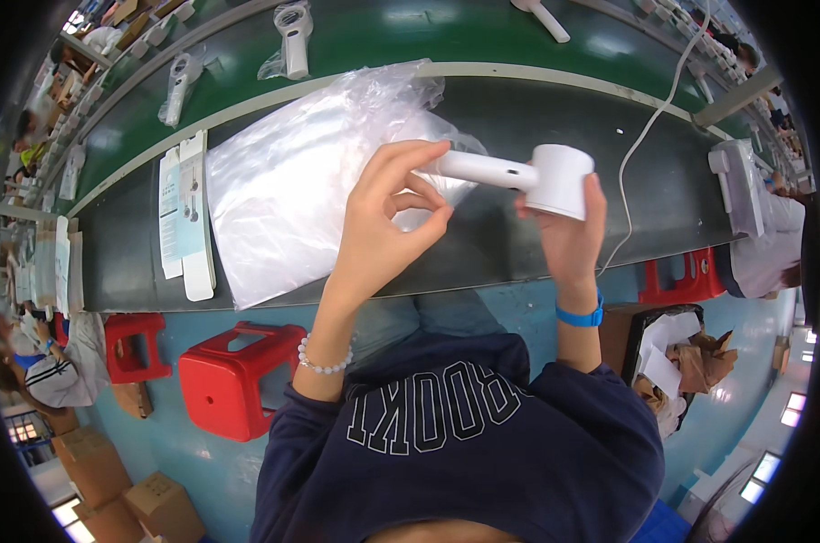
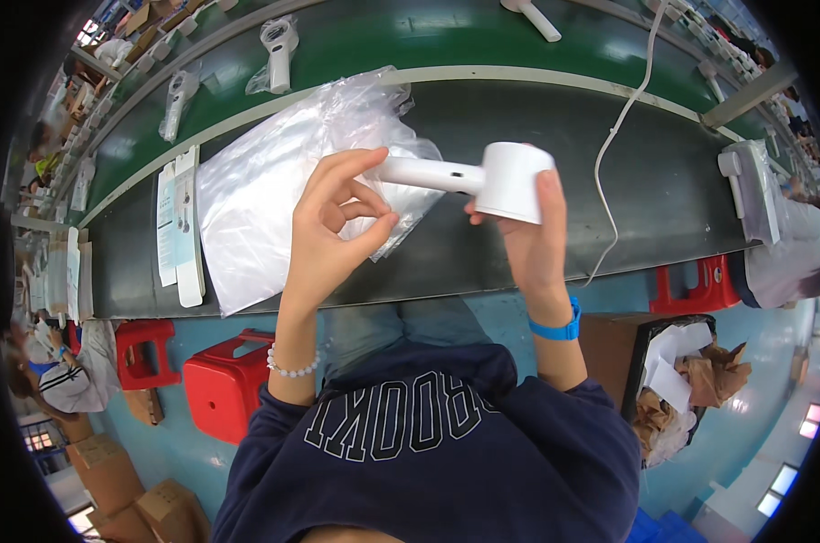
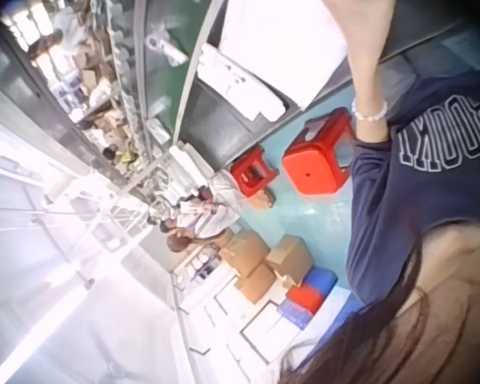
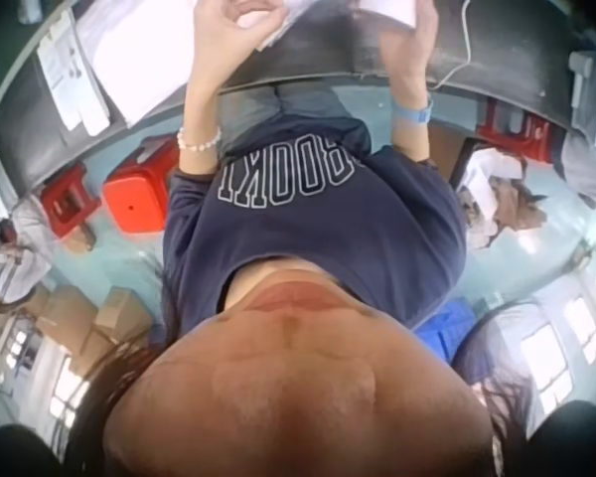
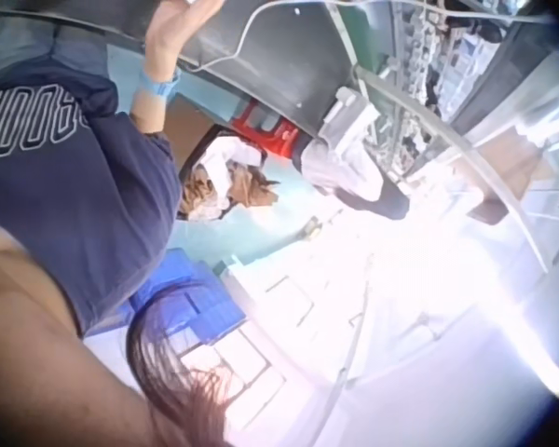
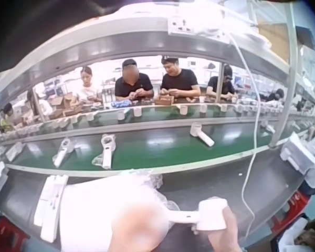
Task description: Packaging handheld fans into plastic bags and boxes on an assembly line.
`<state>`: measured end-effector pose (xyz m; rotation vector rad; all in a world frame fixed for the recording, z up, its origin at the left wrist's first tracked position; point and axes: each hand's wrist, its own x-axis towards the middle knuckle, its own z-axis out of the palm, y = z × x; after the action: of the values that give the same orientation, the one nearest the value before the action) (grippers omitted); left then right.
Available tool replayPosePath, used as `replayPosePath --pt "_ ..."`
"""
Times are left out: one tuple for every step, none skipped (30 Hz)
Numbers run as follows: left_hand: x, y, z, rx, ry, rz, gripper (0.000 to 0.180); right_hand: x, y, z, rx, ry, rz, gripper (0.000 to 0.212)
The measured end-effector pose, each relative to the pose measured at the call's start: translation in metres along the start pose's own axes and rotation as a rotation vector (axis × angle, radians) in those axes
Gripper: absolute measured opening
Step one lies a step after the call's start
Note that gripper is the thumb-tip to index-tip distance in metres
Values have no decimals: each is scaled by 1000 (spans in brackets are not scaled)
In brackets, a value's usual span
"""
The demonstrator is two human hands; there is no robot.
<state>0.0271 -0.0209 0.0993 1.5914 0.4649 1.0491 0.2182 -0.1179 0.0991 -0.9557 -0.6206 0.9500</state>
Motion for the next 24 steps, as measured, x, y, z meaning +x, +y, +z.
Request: replayPosePath --pt "0 2 0 2 -26 -19 57 1 7 2 -43 -4 -4 55" --pt "-2 3 -1 3 -46 -37 58 1 11 4 -53 -60 15 55" --pt "-3 3 -1 6 -41 -40 58 0 14 9 -51 -64 19 55" --pt "-3 3 0 19 -43 -35 59 0 18 14 -53 -88 17 55" --pt "-4 2 1 30 -46 -30 59 -1 20 17 -56 -112 13 54" --pt "-4 2 3 31 -41 -32 59 -1 21 14 -55 -180 23 54" --pt "-4 1 5 0 -50 -29 60 -1 23 18 -56 -183 26 54" --pt "-4 1 7 -31 -61 -26 61 -2 25 24 -67 -157 3 54" --pt "-4 0 9 -32 -61 -26 61 -3 25 27 -79 -129 -20 54" --pt "-4 -1 11 -63 -78 -26 62 -3 23 28 -80 -128 -20 54" --pt "-5 -2 12 -94 -93 -25 63 -3 21 29 -57 -141 14 56" --pt "-5 -1 12 -95 -93 -24 63 -2 19 30 -35 -153 49 58" --pt "-5 1 11 -166 -100 -51 64 -2 17 28 -36 -152 48 58" --pt "-5 3 9 -236 -106 -79 65 -1 15 25 -92 -190 41 60" --pt "-5 4 8 -237 -107 -79 65 -1 13 23 -148 -228 35 62" --pt "-4 5 6 -253 -109 -75 65 -1 13 24 -149 -227 35 62" --pt "-4 5 6 -270 -112 -70 65 -2 13 24 -236 -231 -5 63" --pt "-4 4 6 -271 -112 -69 65 -2 13 24 -324 -234 -44 65" --pt "-4 3 7 -264 -128 -74 65 -3 13 24 -325 -235 -45 65" --pt "-5 3 7 -256 -142 -79 65 -3 13 25 -324 -252 -54 60" --pt "-5 3 8 -256 -139 -78 65 -3 13 25 -323 -271 -63 56" --pt "-5 3 9 -251 -146 -67 65 -2 14 25 -324 -274 -61 56" --pt "-5 4 10 -249 -156 -58 65 -1 13 23 -334 -210 -13 59" --pt "-5 5 9 -252 -155 -59 65 0 12 22 -344 -146 34 63"
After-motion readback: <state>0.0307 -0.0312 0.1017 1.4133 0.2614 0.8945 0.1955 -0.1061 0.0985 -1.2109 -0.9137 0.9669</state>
